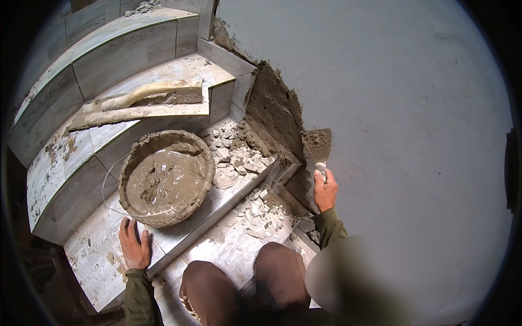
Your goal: The person applies mortar to the side of a staircase using a trowel and a wooden board to smooth the surface.
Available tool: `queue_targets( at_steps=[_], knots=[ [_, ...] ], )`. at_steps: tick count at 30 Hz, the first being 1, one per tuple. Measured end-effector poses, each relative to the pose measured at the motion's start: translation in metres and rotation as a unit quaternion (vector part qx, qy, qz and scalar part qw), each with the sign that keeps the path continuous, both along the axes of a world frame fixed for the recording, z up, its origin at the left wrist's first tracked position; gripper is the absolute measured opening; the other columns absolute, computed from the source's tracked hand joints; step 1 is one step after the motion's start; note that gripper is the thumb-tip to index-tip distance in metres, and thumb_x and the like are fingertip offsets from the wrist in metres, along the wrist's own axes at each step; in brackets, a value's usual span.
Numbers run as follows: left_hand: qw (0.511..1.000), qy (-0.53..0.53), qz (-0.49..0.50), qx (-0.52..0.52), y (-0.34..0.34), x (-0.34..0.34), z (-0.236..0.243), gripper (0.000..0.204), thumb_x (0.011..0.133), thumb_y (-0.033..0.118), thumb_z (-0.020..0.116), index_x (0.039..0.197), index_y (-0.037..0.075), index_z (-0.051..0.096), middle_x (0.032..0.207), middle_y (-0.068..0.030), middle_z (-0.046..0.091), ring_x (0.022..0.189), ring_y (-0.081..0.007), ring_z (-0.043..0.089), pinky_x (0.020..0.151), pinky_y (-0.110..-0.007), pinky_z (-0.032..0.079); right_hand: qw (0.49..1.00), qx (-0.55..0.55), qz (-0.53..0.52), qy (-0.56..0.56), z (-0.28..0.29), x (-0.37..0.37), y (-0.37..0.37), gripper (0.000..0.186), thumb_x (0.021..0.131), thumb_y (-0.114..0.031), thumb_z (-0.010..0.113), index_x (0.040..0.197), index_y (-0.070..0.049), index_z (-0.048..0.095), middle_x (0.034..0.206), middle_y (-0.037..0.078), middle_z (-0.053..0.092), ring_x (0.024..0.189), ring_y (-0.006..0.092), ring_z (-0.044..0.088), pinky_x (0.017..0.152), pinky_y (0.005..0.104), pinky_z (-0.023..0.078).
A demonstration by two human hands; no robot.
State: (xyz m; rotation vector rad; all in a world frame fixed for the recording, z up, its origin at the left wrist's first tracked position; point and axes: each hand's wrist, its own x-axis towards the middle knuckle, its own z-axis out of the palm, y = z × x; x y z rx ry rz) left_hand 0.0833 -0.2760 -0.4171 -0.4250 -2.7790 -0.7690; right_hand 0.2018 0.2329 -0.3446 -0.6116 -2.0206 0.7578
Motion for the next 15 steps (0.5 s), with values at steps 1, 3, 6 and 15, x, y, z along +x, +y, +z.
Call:
queue_targets(
  at_steps=[1,3,6,15],
  knots=[
    [1.000,0.001,-0.001,0.000,0.000,0.001,0.000,0.050,0.092,0.032,0.050,0.128,0.000,0.043,0.139,-0.0228,0.034,0.127,-0.0395,0.034,0.106,-0.046,0.028,1.000,0.002,-0.007,-0.010,0.000,0.000,-0.002,0.029,0.090,-0.025,0.059,0.108,-0.003,0.062,0.081,0.014,0.065,0.075,0.0200,0.062,0.070,0.0335,0.048],
    [1.000,-0.010,0.007,-0.001,-0.001,0.002,0.002,0.049,0.091,0.030,0.052,0.128,0.000,0.043,0.139,-0.0226,0.034,0.128,-0.0393,0.033,0.107,-0.046,0.027,1.000,0.003,-0.015,-0.019,0.004,-0.004,-0.004,0.029,0.090,-0.025,0.059,0.109,-0.004,0.062,0.080,0.013,0.065,0.073,0.0203,0.062,0.069,0.0338,0.048],
    [1.000,-0.017,0.005,0.004,0.001,0.001,0.002,0.048,0.090,0.029,0.053,0.129,0.001,0.043,0.139,-0.0226,0.034,0.128,-0.0391,0.033,0.107,-0.046,0.027,0.999,-0.005,-0.002,-0.046,0.023,-0.016,-0.009,0.029,0.089,-0.026,0.059,0.108,-0.004,0.062,0.078,0.012,0.065,0.071,0.0202,0.061,0.068,0.0340,0.048],
    [1.000,-0.011,0.001,0.005,-0.001,0.000,-0.001,0.048,0.090,0.029,0.052,0.129,0.002,0.043,0.139,-0.0216,0.034,0.128,-0.0390,0.033,0.107,-0.046,0.027,0.998,0.024,-0.028,-0.042,0.031,-0.029,-0.010,0.029,0.090,-0.026,0.057,0.108,-0.004,0.062,0.081,0.018,0.065,0.074,0.0305,0.064,0.068,0.0366,0.048]
  ],
)
